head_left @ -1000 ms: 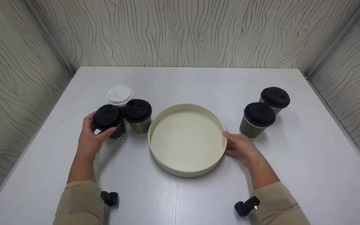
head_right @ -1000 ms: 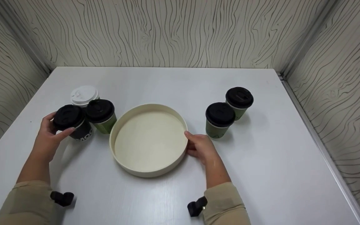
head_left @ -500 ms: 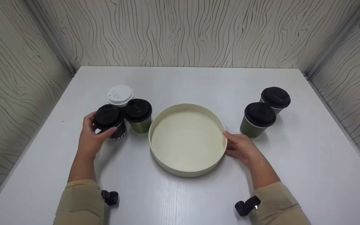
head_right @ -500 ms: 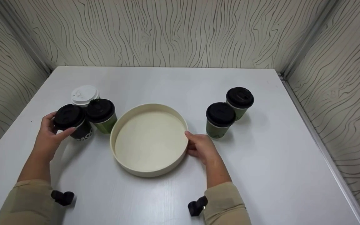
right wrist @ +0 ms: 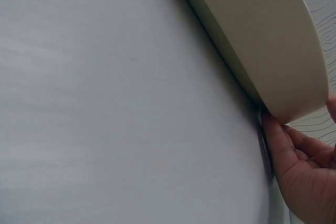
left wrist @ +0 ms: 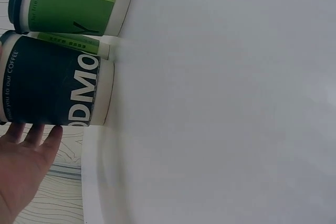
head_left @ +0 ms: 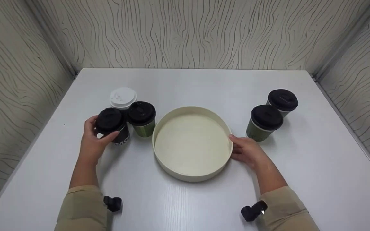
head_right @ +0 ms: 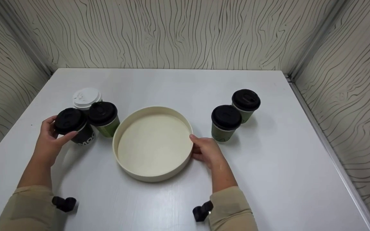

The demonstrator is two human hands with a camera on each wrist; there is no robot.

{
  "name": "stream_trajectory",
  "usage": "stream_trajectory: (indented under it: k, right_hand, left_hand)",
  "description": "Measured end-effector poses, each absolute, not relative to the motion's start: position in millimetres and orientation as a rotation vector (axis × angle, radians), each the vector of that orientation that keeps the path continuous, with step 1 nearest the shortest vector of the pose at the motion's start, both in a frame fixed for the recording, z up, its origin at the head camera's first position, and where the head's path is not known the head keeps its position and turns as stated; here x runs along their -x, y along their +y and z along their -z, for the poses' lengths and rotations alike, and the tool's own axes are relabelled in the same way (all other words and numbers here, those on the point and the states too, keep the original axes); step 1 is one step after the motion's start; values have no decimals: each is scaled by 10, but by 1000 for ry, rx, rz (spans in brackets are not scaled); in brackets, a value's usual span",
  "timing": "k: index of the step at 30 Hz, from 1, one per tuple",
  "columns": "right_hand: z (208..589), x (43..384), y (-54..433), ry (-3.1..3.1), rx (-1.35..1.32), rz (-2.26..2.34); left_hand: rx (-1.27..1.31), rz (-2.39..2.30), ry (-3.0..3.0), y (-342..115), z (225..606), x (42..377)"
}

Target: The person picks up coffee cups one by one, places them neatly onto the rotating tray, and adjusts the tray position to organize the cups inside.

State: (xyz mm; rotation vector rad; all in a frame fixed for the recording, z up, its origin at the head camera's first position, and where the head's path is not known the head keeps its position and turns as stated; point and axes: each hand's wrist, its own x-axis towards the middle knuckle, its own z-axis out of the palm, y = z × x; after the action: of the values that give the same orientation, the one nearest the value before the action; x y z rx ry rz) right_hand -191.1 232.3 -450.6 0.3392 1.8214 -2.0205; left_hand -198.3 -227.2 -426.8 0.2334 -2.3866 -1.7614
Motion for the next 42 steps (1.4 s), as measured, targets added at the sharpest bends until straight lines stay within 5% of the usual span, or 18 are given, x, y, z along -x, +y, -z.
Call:
stream_trajectory:
  k: [42]
  right_hand:
    - [4502, 1915, 2327, 1812, -331, 2023]
  left_hand:
    - [-136, 1792, -2382, -2230, 3829, 1703]
